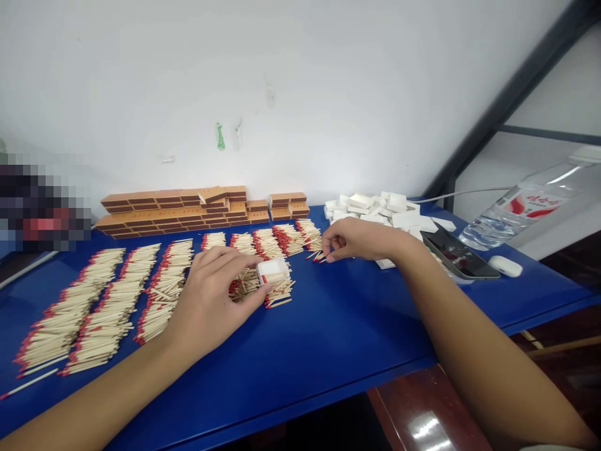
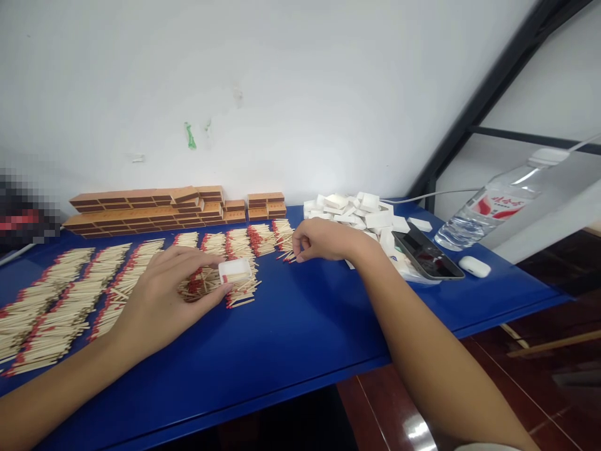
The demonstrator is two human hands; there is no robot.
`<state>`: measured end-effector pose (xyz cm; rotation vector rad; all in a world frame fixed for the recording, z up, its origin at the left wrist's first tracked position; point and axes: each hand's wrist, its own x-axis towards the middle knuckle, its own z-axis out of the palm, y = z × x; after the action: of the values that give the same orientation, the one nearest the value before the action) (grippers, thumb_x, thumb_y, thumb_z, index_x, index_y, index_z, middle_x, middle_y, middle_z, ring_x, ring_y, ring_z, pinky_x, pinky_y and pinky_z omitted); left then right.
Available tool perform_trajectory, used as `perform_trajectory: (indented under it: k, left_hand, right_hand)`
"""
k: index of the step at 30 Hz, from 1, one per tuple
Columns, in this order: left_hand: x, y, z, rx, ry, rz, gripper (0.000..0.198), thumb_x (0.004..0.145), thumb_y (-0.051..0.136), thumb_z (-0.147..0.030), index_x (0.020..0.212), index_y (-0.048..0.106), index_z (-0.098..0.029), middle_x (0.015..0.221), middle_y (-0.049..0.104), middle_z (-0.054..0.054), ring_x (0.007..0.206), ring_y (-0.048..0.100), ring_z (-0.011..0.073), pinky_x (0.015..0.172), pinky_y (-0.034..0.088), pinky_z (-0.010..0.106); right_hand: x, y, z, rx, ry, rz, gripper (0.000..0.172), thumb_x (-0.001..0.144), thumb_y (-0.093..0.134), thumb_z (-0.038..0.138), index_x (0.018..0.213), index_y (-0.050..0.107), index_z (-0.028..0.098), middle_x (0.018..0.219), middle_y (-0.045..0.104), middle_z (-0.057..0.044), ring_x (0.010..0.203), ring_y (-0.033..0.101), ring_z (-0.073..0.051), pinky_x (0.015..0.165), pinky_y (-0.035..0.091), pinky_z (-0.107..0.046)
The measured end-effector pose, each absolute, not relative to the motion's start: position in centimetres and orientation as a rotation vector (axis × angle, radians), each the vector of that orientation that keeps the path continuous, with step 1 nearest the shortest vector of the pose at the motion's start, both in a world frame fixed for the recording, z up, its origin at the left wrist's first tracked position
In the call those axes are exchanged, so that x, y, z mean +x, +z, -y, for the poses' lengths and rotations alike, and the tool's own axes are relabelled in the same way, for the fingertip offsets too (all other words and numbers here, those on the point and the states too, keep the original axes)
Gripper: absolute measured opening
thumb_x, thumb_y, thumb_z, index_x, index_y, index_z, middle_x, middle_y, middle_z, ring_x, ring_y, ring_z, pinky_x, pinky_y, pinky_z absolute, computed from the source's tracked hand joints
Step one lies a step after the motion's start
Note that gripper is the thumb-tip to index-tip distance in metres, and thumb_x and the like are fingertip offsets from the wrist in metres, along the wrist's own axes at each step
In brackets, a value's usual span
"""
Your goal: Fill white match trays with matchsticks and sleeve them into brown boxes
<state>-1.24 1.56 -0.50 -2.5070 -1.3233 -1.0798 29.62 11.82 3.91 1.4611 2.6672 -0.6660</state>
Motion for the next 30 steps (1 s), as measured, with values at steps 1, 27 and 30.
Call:
perform_trajectory:
  k: [1, 27, 30]
  left_hand:
    - [-1.2, -0.5, -1.6, -2.506, -1.082, 1.324, 0.024, 0.091, 0.074, -0.036, 0.111, 0.071, -0.022, 0.105, 0.076, 0.007, 0.104, 0.066, 0.0284, 0.097, 0.05, 0.048]
    - [-1.2, -0.6, -1.5, -2.508, -1.094, 1.289, 0.027, 0.091, 0.076, -0.035, 0.113, 0.072, -0.02, 0.106, 0.077, 0.006, 0.105, 0.066, 0.0276, 0.098, 0.05, 0.048]
    - [-1.2, -0.6, -1.5, -2.505, -1.098, 1.289, 0.026, 0.09, 0.077, -0.034, 0.112, 0.071, -0.02, 0.106, 0.078, 0.006, 0.105, 0.066, 0.0277, 0.097, 0.05, 0.047]
  right_hand:
    - [29.7, 3.8, -11.9, 1.475, -0.663, -2.679, 0.009, 0.081, 0.073, 0.029, 0.086, 0.072, 0.021, 0.072, 0.063, 0.001, 0.061, 0.052, -0.013, 0.057, 0.035, -0.027]
    - [28.9, 4.7, -10.5, 1.425, -0.658, -2.623, 0.016, 0.087, 0.069, 0.036, 0.09, 0.075, 0.021, 0.081, 0.069, -0.004, 0.068, 0.057, -0.017, 0.059, 0.038, -0.028]
    - [28.9, 4.5, -10.6, 1.415, -0.695, -2.611, 0.016, 0.086, 0.071, 0.036, 0.088, 0.073, 0.021, 0.08, 0.069, -0.003, 0.067, 0.057, -0.016, 0.059, 0.037, -0.028]
